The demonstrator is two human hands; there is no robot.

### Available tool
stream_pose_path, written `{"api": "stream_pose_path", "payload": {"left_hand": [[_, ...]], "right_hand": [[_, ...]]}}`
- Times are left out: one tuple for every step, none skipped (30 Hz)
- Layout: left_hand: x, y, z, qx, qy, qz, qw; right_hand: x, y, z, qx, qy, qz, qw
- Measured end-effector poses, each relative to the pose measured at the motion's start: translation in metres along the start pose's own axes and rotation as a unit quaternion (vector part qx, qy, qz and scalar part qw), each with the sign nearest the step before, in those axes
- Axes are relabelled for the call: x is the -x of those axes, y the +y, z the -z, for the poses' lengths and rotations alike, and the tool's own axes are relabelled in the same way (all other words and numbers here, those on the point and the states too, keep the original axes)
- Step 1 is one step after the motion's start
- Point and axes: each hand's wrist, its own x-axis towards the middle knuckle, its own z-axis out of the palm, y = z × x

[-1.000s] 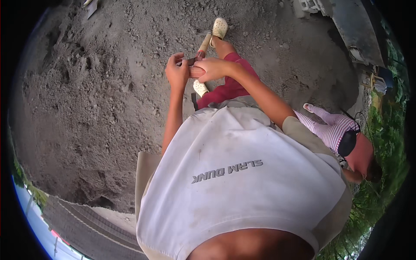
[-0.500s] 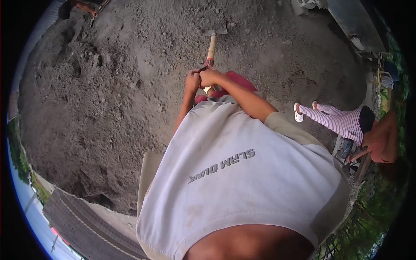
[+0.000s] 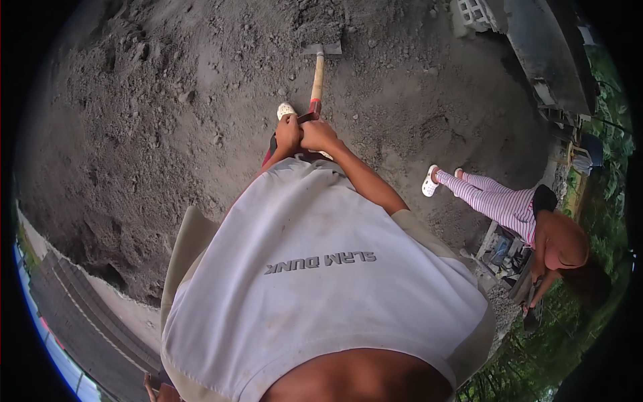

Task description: The person uses a shovel to move sand from a pile into a concrete mixer. They repeatedly scoop sand with the shovel and toss it into the large rotating drum.

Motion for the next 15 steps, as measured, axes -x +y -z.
{"api": "stream_pose_path", "payload": {"left_hand": [[0.0, 0.003, 0.003, 0.009, 0.024, -0.025, 0.999], [-0.007, 0.007, 0.002, 0.023, 0.051, -0.051, 0.997], [-0.013, 0.007, 0.006, 0.079, 0.06, -0.041, 0.994], [-0.019, 0.008, 0.009, 0.196, 0.071, -0.029, 0.978], [-0.023, 0.015, 0.013, 0.234, 0.105, -0.041, 0.966], [-0.028, 0.02, 0.017, 0.269, 0.132, -0.056, 0.952], [-0.027, 0.016, 0.021, 0.288, 0.126, -0.049, 0.948], [-0.034, 0.016, 0.025, 0.311, 0.123, -0.051, 0.941], [-0.035, 0.018, 0.03, 0.306, 0.143, -0.054, 0.94], [-0.033, 0.028, 0.035, 0.305, 0.151, -0.056, 0.938], [-0.032, 0.037, 0.039, 0.309, 0.164, -0.052, 0.935], [-0.029, 0.044, 0.041, 0.313, 0.177, -0.046, 0.932], [-0.022, 0.046, 0.041, 0.268, 0.157, -0.063, 0.949], [-0.021, 0.049, 0.042, 0.223, 0.15, -0.082, 0.96], [-0.028, 0.05, 0.045, 0.173, 0.136, -0.108, 0.97]], "right_hand": [[-0.001, -0.003, -0.002, -0.006, -0.002, -0.001, 1.0], [-0.007, -0.005, 0.005, -0.006, -0.002, 0.0, 1.0], [-0.013, -0.009, 0.011, -0.006, -0.001, 0.003, 1.0], [-0.021, -0.017, 0.016, 0.013, -0.016, 0.009, 1.0], [-0.027, -0.024, 0.022, 0.011, -0.032, 0.023, 0.999], [-0.033, -0.03, 0.026, 0.005, -0.043, 0.031, 0.999], [-0.041, -0.028, 0.02, -0.012, -0.057, 0.053, 0.997], [-0.049, -0.035, 0.022, 0.018, -0.087, 0.058, 0.994], [-0.056, -0.043, 0.03, 0.001, -0.104, 0.072, 0.992], [-0.055, -0.048, 0.033, -0.019, -0.124, 0.074, 0.989], [-0.058, -0.049, 0.032, -0.006, -0.123, 0.082, 0.989], [-0.061, -0.048, 0.032, 0.008, -0.124, 0.09, 0.988], [-0.061, -0.054, 0.04, 0.019, -0.136, 0.067, 0.988], [-0.064, -0.05, 0.041, -0.022, -0.131, 0.113, 0.985], [-0.069, -0.041, 0.04, -0.013, -0.152, 0.112, 0.982]]}}
